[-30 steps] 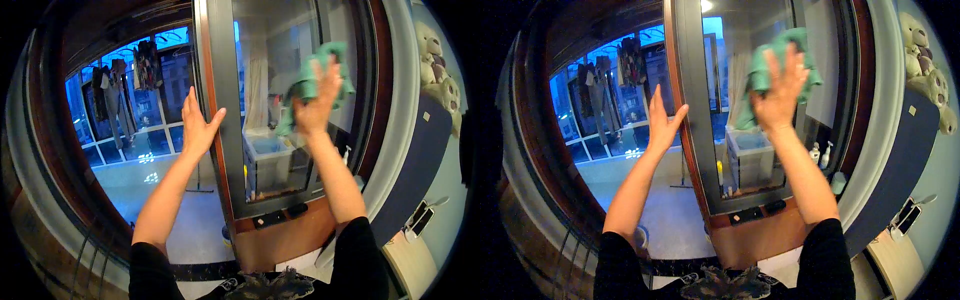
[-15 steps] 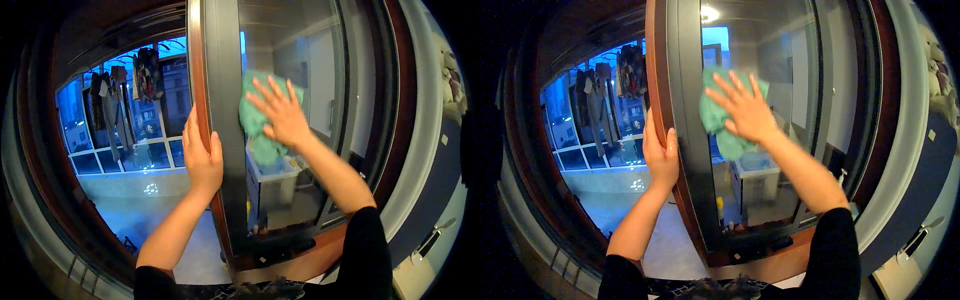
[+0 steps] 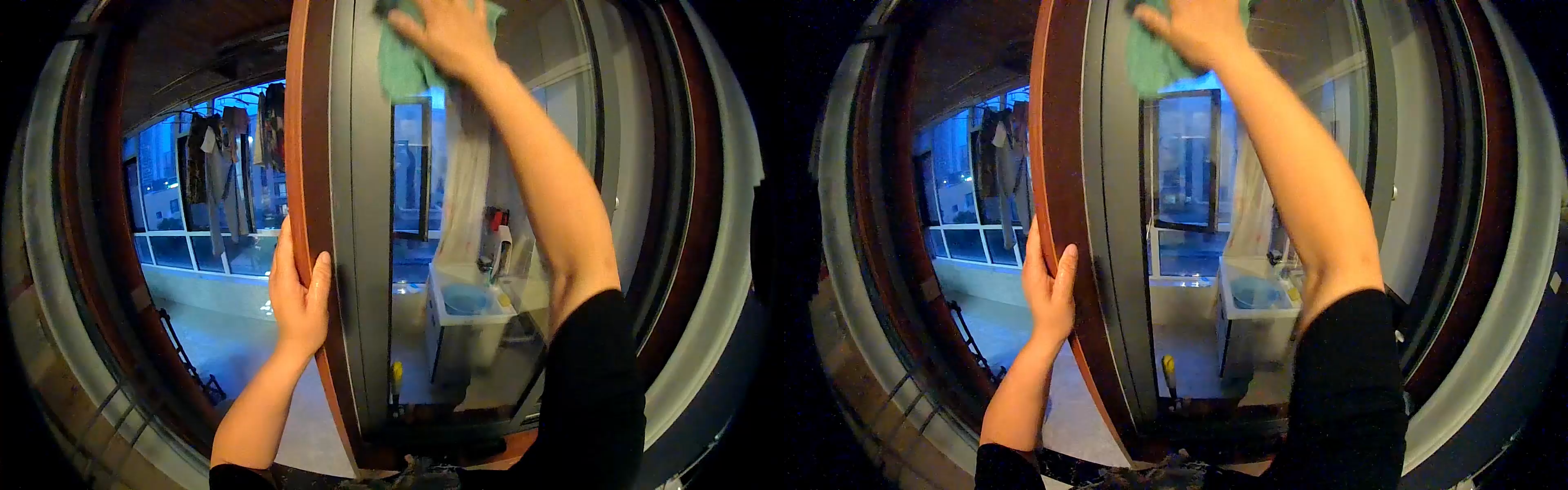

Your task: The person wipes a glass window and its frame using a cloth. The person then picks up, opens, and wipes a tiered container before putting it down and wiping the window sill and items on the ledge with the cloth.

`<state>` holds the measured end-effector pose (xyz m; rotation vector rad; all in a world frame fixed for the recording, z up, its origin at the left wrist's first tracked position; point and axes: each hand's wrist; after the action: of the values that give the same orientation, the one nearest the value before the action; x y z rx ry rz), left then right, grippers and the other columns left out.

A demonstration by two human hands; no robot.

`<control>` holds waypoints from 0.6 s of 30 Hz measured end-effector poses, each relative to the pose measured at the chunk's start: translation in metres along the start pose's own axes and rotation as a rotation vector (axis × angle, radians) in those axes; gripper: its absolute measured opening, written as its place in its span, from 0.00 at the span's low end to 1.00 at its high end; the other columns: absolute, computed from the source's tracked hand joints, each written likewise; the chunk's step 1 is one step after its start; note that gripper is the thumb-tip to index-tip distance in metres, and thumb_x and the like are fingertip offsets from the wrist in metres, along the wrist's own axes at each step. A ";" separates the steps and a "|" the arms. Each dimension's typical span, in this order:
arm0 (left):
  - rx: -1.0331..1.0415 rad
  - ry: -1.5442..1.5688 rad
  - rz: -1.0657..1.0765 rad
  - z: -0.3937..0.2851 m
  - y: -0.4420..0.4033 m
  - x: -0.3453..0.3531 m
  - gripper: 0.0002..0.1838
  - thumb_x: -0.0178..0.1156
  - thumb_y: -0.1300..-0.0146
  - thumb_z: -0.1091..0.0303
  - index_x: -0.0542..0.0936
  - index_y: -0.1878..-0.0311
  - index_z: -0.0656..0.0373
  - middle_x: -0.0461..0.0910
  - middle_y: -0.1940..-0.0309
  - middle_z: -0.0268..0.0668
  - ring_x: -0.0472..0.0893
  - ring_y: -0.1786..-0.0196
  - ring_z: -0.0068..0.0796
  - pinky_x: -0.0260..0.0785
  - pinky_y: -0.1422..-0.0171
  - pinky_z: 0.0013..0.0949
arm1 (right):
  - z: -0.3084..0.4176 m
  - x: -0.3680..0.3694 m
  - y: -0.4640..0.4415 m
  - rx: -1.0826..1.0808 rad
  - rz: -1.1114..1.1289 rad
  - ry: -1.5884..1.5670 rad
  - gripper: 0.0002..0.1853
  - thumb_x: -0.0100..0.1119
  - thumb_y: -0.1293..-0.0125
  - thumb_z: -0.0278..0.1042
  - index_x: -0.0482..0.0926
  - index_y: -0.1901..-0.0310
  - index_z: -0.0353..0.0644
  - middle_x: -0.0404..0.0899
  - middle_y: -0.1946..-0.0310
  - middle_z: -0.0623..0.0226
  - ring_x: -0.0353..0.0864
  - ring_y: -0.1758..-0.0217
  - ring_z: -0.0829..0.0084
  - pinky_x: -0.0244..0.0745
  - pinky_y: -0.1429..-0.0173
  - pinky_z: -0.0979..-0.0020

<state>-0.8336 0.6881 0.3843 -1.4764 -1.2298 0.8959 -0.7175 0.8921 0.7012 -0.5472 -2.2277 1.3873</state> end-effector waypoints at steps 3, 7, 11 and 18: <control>-0.007 0.006 -0.037 -0.006 -0.002 0.003 0.31 0.59 0.26 0.66 0.65 0.25 0.71 0.74 0.32 0.56 0.75 0.31 0.50 0.63 0.25 0.43 | 0.031 -0.023 0.111 -0.202 0.112 -0.029 0.37 0.58 0.30 0.52 0.63 0.22 0.55 0.53 0.18 0.59 0.47 0.14 0.52 0.43 0.18 0.36; -0.069 0.049 -0.041 -0.008 -0.002 0.004 0.33 0.61 0.27 0.64 0.65 0.25 0.70 0.75 0.33 0.54 0.76 0.32 0.45 0.64 0.26 0.41 | 0.066 -0.091 0.272 -0.600 0.568 -0.215 0.50 0.73 0.52 0.55 0.66 0.24 0.60 0.48 0.16 0.54 0.44 0.13 0.47 0.36 0.19 0.30; -0.067 0.077 -0.033 -0.003 -0.003 0.004 0.33 0.62 0.27 0.66 0.65 0.24 0.68 0.75 0.32 0.50 0.76 0.32 0.40 0.64 0.26 0.39 | 0.030 -0.078 0.247 -0.857 0.583 -0.284 0.47 0.71 0.49 0.55 0.64 0.24 0.73 0.50 0.16 0.68 0.43 0.13 0.53 0.32 0.16 0.31; -0.069 0.075 -0.014 -0.008 -0.002 0.003 0.34 0.61 0.27 0.69 0.61 0.22 0.67 0.74 0.31 0.47 0.75 0.31 0.37 0.63 0.26 0.36 | -0.110 -0.042 0.023 0.127 -0.181 0.251 0.29 0.56 0.32 0.53 0.79 0.39 0.39 0.74 0.36 0.45 0.70 0.32 0.43 0.60 0.26 0.42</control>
<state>-0.8260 0.6892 0.3879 -1.5408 -1.2254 0.7889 -0.6187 0.9580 0.7159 -0.4376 -1.9247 1.2808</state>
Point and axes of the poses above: each hand's wrist, its own y-axis away from the middle knuckle, its own x-axis out of the palm, z = x × y
